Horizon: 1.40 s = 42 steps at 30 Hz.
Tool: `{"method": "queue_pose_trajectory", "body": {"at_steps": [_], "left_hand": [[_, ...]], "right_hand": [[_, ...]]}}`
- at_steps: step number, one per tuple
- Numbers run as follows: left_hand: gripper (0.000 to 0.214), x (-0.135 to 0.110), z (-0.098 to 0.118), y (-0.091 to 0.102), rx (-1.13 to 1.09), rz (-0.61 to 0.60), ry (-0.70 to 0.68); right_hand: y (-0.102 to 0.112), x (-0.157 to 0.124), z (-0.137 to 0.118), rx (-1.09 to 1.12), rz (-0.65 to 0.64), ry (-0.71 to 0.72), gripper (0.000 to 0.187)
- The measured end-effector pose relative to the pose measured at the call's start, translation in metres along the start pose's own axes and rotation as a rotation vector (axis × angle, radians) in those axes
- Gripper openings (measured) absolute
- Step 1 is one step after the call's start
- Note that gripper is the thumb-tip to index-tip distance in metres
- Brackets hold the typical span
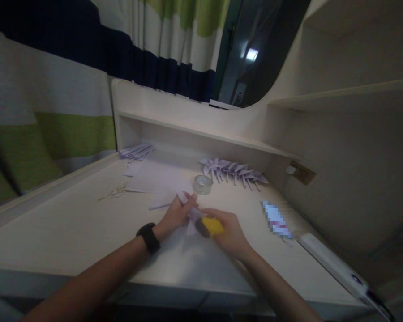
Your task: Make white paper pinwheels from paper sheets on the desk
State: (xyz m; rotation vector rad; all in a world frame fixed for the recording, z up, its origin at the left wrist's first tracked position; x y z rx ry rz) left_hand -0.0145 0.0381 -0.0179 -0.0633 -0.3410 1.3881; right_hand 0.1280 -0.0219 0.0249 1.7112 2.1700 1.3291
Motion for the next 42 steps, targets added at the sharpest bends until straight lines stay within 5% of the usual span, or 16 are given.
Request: {"method": "queue_pose_trajectory", "body": {"at_steps": [11,27,42], "left_hand": [[0.037,0.010,-0.018,0.009,0.138,0.053,-0.148],[0.048,-0.003,-0.018,-0.006,-0.181,-0.232,0.182],[0.048,-0.013,-0.003,-0.012,-0.397,-0.412,0.245]], "right_hand": [[0.000,0.007,0.007,-0.181,0.051,-0.128,0.019],[0.004,0.010,0.020,0.002,0.052,-0.316,0.027],[0.038,0.018,0.037,0.192,0.127,-0.329,0.025]]}}
Point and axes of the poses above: each hand's wrist, its own x-axis towards the middle knuckle, its own y-axis out of the back of the hand, z = x × y, the point moved 5 cm from there along x, towards the middle knuckle, and after that the axes turned 8 degrees about -x, right-handed, at the moved point
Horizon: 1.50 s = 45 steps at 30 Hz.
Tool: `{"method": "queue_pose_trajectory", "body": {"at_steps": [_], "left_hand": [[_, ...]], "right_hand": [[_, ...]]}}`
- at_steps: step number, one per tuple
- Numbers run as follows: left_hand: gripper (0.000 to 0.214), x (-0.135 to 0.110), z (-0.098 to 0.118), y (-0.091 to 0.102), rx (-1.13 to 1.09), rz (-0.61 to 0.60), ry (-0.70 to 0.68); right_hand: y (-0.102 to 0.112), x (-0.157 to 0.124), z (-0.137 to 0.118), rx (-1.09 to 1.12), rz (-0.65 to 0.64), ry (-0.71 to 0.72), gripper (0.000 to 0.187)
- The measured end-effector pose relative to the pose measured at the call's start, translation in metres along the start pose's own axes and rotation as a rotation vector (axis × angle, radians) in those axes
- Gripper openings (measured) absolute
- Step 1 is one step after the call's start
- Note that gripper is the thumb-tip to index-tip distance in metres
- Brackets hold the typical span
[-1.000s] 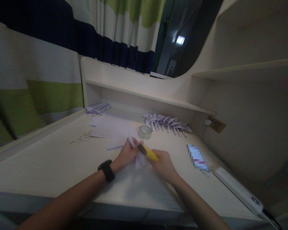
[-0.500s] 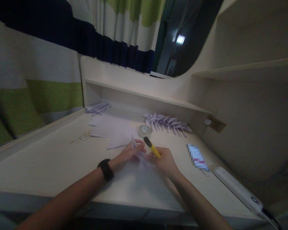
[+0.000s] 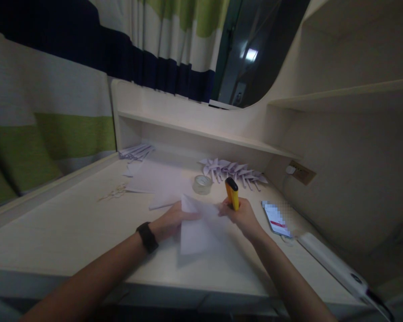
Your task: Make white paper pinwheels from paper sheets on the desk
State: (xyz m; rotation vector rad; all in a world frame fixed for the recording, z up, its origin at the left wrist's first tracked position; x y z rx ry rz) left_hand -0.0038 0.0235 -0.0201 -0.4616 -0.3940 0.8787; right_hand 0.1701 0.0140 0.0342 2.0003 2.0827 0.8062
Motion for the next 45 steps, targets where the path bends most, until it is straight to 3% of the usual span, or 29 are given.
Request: {"method": "queue_pose_trajectory", "body": {"at_steps": [6,12,17,24,29,35,37,41,45], "left_hand": [[0.045,-0.002,0.001,-0.006,-0.044,0.010,0.081],[0.046,0.002,-0.003,0.000,-0.043,0.017,0.026],[0.054,-0.001,0.001,-0.003,-0.001,0.035,0.017],[0.050,0.000,0.000,0.002,0.026,0.077,0.010],[0.041,-0.001,0.000,0.010,0.122,0.153,0.010],[0.039,-0.002,0.000,0.014,0.208,0.223,0.050],[0.038,-0.001,-0.002,0.015,0.240,0.250,0.064],[0.039,0.000,-0.005,0.020,0.337,0.287,0.042],[0.040,0.003,-0.006,0.026,0.500,0.271,0.026]], "right_hand": [[0.012,0.019,0.028,0.199,0.076,-0.117,0.037],[0.000,0.027,0.057,0.382,0.083,-0.283,0.040],[-0.012,0.027,0.056,0.546,0.091,-0.355,0.039],[-0.007,0.025,0.049,0.469,0.066,-0.272,0.036],[0.023,0.020,0.041,0.511,0.137,-0.260,0.035],[0.041,0.007,0.014,0.631,-0.061,-0.183,0.045],[0.039,0.001,0.009,0.618,-0.020,-0.149,0.047],[0.029,-0.011,0.006,0.503,0.200,-0.072,0.052],[0.016,-0.017,0.009,0.529,0.218,-0.055,0.054]]}}
Point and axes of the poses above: each hand's wrist, its own x-axis towards the middle knuckle, its own y-axis out of the back of the hand, z = x × y, the point moved 5 cm from there along x, towards the middle knuckle, and after that the axes turned 8 degrees about -x, right-handed, at the moved point
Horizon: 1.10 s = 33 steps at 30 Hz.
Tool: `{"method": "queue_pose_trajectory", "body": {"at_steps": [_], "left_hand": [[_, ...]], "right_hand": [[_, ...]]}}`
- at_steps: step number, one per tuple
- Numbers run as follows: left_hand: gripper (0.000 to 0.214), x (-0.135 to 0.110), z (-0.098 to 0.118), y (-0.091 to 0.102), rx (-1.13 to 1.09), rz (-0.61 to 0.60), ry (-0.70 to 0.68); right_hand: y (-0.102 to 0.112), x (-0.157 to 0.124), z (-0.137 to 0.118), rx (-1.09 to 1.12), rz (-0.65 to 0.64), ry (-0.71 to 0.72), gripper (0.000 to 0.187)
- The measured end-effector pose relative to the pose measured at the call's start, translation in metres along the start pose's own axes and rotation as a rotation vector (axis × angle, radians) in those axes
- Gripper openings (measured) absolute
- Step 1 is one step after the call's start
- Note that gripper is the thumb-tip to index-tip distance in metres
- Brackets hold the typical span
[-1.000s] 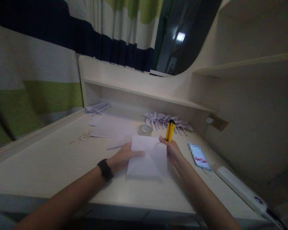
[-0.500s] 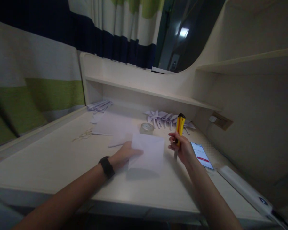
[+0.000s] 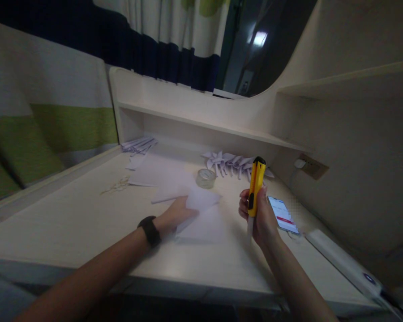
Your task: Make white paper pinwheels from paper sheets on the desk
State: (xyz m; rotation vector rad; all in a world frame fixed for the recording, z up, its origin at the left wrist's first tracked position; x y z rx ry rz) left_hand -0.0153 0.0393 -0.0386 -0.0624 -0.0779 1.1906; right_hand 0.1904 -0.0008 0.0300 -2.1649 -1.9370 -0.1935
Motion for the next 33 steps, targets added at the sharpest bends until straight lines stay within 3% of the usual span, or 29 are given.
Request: {"method": "queue_pose_trajectory", "body": {"at_steps": [3,6,11,13,20,33], "left_hand": [[0.037,0.004,0.001,0.003,0.179,0.018,-0.069],[0.034,0.006,0.003,0.003,0.279,-0.002,-0.126],[0.039,0.005,0.003,0.004,0.293,0.029,-0.118],[0.039,0.005,0.002,0.004,0.282,0.035,-0.108],[0.034,0.005,-0.001,0.005,0.266,0.057,-0.088],[0.038,0.002,0.000,0.002,0.163,0.017,-0.084]], "right_hand": [[-0.001,-0.002,0.004,-0.022,0.006,0.045,0.041],[-0.001,-0.007,0.004,-0.192,-0.001,0.167,0.026],[-0.011,-0.036,-0.006,-0.587,-0.032,0.615,0.019],[-0.015,-0.048,-0.006,-0.712,-0.056,0.706,0.021],[-0.018,-0.063,0.002,-0.872,-0.081,0.870,0.026],[-0.020,-0.064,0.006,-0.926,-0.106,0.936,0.030]]}}
Point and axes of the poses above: each hand's wrist, its own x-axis towards the middle knuckle, its own y-axis out of the back of the hand, z = x × y, the point moved 5 cm from there along x, towards the middle knuckle, and after that the axes turned 8 degrees about -x, right-handed, at the moved point
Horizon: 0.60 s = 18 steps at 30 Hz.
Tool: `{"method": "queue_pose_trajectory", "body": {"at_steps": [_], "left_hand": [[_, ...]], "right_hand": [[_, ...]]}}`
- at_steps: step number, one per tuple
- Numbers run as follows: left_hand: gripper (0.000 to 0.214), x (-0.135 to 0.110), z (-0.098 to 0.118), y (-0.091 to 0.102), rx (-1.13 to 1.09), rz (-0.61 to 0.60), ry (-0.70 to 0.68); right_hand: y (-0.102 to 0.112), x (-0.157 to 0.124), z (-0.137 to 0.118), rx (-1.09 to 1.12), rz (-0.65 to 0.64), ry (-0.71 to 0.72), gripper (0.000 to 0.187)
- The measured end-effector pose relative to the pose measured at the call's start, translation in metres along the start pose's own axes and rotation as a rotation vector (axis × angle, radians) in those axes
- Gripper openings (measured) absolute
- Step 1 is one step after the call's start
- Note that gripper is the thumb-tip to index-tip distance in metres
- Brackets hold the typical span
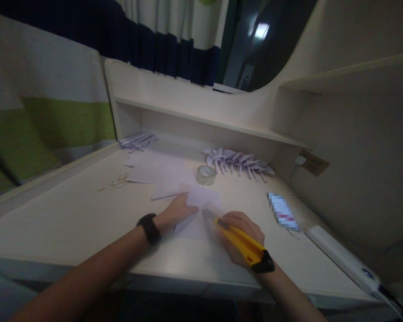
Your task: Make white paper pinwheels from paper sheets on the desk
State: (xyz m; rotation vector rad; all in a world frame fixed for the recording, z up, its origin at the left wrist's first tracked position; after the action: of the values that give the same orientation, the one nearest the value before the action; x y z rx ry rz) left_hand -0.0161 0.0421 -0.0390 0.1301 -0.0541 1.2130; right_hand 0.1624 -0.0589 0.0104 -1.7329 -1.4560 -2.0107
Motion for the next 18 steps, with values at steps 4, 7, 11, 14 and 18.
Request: {"method": "queue_pose_trajectory", "body": {"at_steps": [4,7,11,14,18], "left_hand": [[0.037,-0.0006,0.0028,0.0001,-0.003,-0.001,-0.012],[0.035,-0.0006,0.0034,0.0002,0.014,-0.003,-0.007],[0.036,0.0012,0.0019,0.0014,0.025,-0.001,-0.021],[0.035,0.0026,0.0012,0.0021,0.053,0.000,-0.031],[0.032,0.0025,0.0034,0.0008,0.054,-0.013,-0.040]], "right_hand": [[0.0013,0.0021,-0.0019,-0.015,0.002,0.006,0.029],[0.0028,0.0049,-0.0051,-0.016,0.007,0.024,0.028],[0.0027,0.0065,-0.0071,-0.002,-0.005,0.043,0.027],[0.0023,0.0063,-0.0079,0.003,-0.012,0.076,0.028],[0.0009,0.0058,-0.0088,-0.018,-0.037,0.127,0.028]]}}
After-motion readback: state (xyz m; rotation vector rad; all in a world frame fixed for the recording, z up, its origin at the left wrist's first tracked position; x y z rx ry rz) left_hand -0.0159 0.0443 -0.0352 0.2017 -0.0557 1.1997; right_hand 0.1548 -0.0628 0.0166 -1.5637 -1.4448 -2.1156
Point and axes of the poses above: each hand's wrist, its own x-axis towards the middle knuckle, its own y-axis out of the back of the hand, z = x × y, the point moved 5 cm from there along x, towards the middle knuckle, and after that the axes turned 8 degrees about -x, right-handed, at the moved point
